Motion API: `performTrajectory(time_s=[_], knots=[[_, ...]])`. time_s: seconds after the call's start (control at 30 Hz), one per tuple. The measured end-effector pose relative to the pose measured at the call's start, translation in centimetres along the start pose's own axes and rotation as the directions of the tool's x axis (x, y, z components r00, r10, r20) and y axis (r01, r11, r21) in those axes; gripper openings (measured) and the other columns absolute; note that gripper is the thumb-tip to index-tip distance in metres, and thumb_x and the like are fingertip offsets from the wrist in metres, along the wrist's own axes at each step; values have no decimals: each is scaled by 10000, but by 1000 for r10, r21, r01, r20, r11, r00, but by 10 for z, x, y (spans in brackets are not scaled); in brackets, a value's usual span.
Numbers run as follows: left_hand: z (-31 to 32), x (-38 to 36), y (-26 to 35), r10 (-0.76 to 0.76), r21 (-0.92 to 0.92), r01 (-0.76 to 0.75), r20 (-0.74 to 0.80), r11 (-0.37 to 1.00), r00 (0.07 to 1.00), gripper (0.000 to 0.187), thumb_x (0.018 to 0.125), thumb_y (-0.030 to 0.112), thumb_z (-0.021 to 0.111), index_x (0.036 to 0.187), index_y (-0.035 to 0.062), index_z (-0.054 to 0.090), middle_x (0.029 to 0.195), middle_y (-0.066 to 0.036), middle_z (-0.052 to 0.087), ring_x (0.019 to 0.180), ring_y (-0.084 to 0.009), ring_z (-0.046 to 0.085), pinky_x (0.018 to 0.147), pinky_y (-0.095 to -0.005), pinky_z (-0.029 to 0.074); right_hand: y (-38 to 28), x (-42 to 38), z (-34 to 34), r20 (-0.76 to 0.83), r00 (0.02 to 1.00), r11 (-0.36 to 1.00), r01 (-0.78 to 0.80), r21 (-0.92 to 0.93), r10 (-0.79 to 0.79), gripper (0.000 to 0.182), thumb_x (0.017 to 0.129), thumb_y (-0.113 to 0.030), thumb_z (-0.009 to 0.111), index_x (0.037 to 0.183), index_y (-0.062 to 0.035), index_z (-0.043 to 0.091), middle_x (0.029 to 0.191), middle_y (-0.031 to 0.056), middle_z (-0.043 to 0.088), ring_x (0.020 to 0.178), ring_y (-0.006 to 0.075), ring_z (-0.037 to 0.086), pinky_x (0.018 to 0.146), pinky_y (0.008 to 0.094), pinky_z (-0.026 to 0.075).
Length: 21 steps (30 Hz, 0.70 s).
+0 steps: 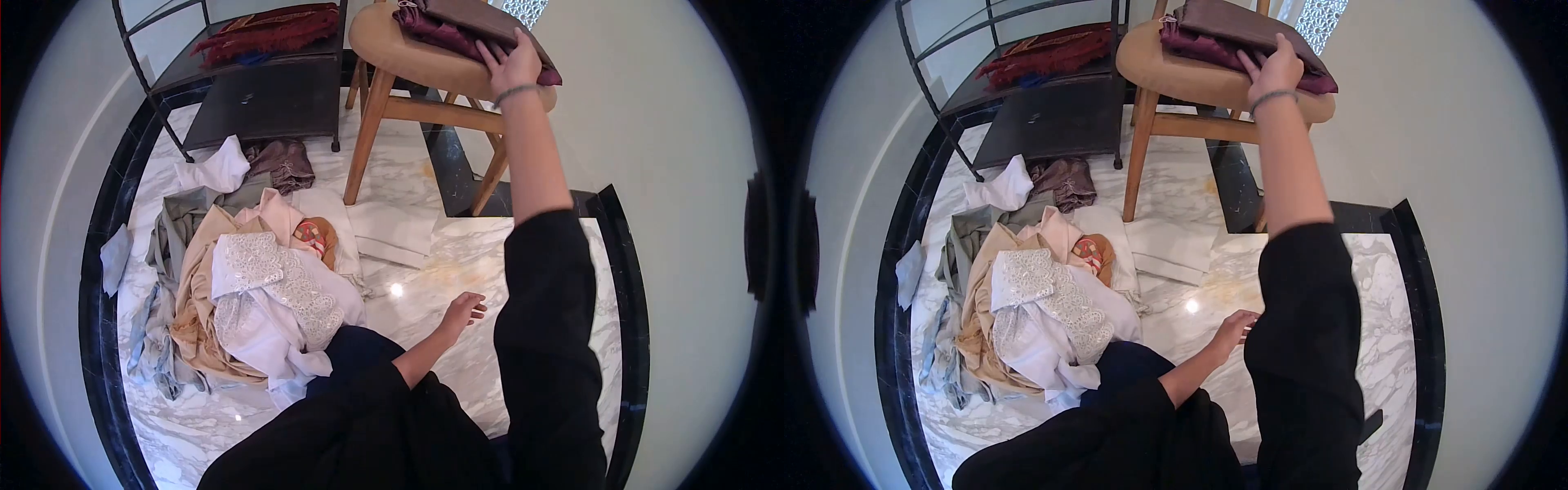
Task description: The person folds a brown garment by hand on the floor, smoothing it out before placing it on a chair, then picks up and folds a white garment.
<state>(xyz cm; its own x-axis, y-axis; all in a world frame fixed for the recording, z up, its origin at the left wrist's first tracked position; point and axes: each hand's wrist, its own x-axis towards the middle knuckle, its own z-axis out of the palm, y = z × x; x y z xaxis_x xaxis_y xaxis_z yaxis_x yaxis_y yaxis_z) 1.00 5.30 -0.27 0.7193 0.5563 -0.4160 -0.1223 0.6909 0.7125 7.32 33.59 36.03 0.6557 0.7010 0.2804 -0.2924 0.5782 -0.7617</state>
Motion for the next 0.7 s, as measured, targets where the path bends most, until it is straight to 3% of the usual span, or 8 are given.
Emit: performTrajectory(time_s=[0.07, 0.13, 0.2, 0.27, 0.37, 0.5, 0.63, 0.7], knots=[[4, -5, 8, -3, 4, 3, -13, 1000, 1000, 312, 965, 362, 460, 1137, 142, 599, 997, -17, 655, 853, -127, 613, 783, -332, 426, 12, -53, 6, -43, 987, 983, 147, -106, -152, 448, 987, -162, 455, 1389, -21, 318, 1257, 177, 501, 1109, 275, 569, 809, 390, 594], [9, -8, 10, 71, -85, -75, -50, 994, 996, 311, 976, 344, 444, 1149, 137, 599, 999, -10, 654, 878, -120, 606, 782, -328, 433, 40, -98, -3, 156, 931, 906, 358, -227, -329, 402, 955, -138, 506, 1332, -29, 416, 1119, 111, 592, 951, 161, 612, 677, 281, 541], [8, -24, 23, 56, -259, -59, -19, 964, 998, 316, 988, 288, 460, 1221, 106, 572, 1051, -15, 639, 944, -120, 584, 798, -309, 461, 95, -123, -17, 428, 866, 852, 414, -319, -260, 330, 933, -115, 532, 1257, -58, 515, 1012, 65, 632, 886, 103, 606, 642, 239, 491], [-8, 16, -34, 246, -536, -123, 164, 835, 955, 357, 989, 249, 500, 1296, 67, 517, 1110, -40, 612, 994, -132, 573, 850, -288, 484, 155, -157, -23, 550, 833, 879, 216, -426, 61, 294, 915, -87, 538, 1208, -68, 558, 1077, 61, 624, 903, 99, 600, 657, 237, 487], [-39, 41, -24, 371, -630, -27, 421, 776, 828, 424, 996, 310, 514, 1344, 69, 492, 1170, -90, 614, 1099, -213, 581, 969, -389, 479, 260, -187, -40, 634, 727, 732, 278, -622, 263, 418, 868, -86, 610, 1277, -75, 526, 1247, 120, 543, 1002, 188, 602, 796, 309, 499], [-51, 12, 27, 206, -668, 35, 279, 743, 938, 438, 972, 319, 563, 1331, 80, 485, 1118, -54, 595, 1056, -180, 580, 937, -359, 474, 379, -206, -63, 597, 666, 540, 331, -774, 447, 565, 784, -228, 718, 1313, -105, 563, 1515, 233, 255, 1311, 383, 434, 1067, 405, 389], [-56, -1, 46, 212, -688, -66, 129, 722, 969, 404, 973, 377, 525, 1294, 131, 529, 1086, -18, 609, 1036, -193, 584, 913, -368, 466, 442, -195, -64, 435, 581, 395, 202, -896, 688, 624, 742, -339, 746, 1316, -145, 598, 1574, 235, -154, 1407, 415, 287, 1148, 420, 289], [-55, 4, 49, 151, -637, -39, 123, 770, 981, 416, 958, 405, 525, 1277, 138, 537, 1081, -19, 595, 1004, -188, 580, 883, -373, 458, 463, -192, -61, 402, 569, 382, 161, -910, 718, 631, 733, -343, 753, 1303, -117, 605, 1563, 283, -104, 1438, 391, 213, 1170, 367, 249]])
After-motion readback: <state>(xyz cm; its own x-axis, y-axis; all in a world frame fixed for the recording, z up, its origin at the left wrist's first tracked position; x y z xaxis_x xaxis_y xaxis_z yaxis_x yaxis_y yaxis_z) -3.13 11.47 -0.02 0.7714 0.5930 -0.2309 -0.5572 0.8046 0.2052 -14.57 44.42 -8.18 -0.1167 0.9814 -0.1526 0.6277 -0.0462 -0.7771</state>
